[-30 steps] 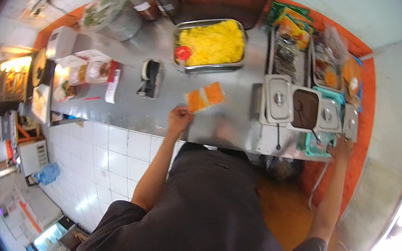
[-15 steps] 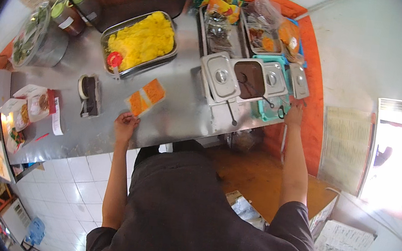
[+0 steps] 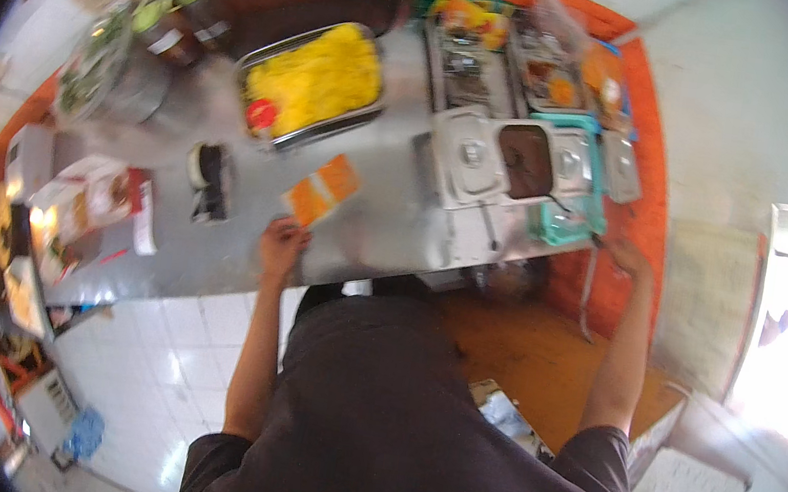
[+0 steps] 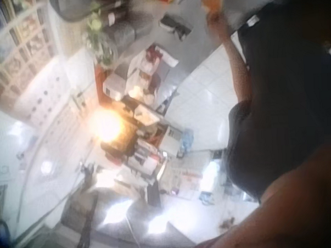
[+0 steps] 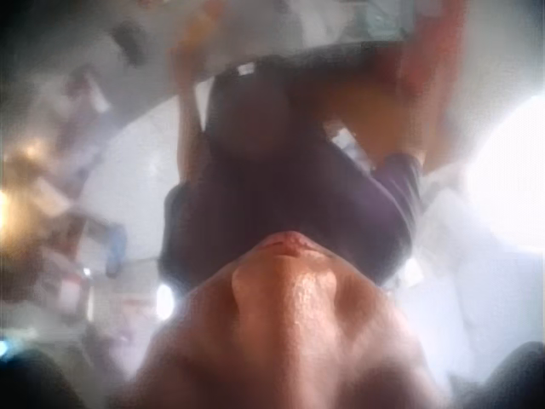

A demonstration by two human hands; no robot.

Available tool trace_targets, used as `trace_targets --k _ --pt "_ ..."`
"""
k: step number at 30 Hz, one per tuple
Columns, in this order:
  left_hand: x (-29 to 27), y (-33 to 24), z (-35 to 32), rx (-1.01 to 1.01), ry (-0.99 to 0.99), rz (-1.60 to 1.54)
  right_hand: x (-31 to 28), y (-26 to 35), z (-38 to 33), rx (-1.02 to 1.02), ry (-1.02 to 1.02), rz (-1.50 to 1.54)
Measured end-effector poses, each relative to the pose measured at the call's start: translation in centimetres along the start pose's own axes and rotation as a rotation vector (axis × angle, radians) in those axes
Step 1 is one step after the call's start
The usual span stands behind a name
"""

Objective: The person assembles two food orders at a counter, placing fried items and sauces into paper containers, adding a sauce packet, and closing the boxes. They then place a receipt and a side of scrambled eggs into a small paper cup.

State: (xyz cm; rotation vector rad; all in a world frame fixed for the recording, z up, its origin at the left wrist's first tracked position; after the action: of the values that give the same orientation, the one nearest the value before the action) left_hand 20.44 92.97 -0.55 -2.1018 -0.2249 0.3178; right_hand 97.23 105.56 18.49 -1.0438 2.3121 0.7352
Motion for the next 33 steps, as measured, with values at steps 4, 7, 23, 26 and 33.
trace_targets --k 4,7,23,26,33 --pt "0.2 1.0 -0.3 0.001 -0.049 -0.098 1.7 -3.3 -5.1 -0.183 0.029 1.068" --pt "0.1 0.4 -1.2 -0.061 -0.096 -0.082 2.2 1.8 -9.4 -0.432 -0.003 1.43" --pt "-0.2 -0.5 -1.0 -0.061 -0.004 -0.046 8.6 29.4 -17.8 -1.214 -0.184 1.29" --pt "-0.1 0.0 -1.0 -0.066 0.005 -0.082 11.3 32.9 -17.5 -1.06 -0.069 1.146" --pt "-0.4 0.9 -0.7 -0.045 0.077 -0.122 26.1 37.5 -18.1 -0.891 0.618 1.289"
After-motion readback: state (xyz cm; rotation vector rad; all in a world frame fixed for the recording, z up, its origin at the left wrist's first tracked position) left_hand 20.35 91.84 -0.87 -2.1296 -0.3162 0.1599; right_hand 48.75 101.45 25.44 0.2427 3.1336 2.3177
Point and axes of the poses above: each hand's wrist, its own z-axis towards the middle knuckle, its own x-axis out of the palm, y = z × x, the point moved 7 cm from there along z, towards the middle knuckle, and after that the axes turned 8 degrees about z, right-handed, at the moved point
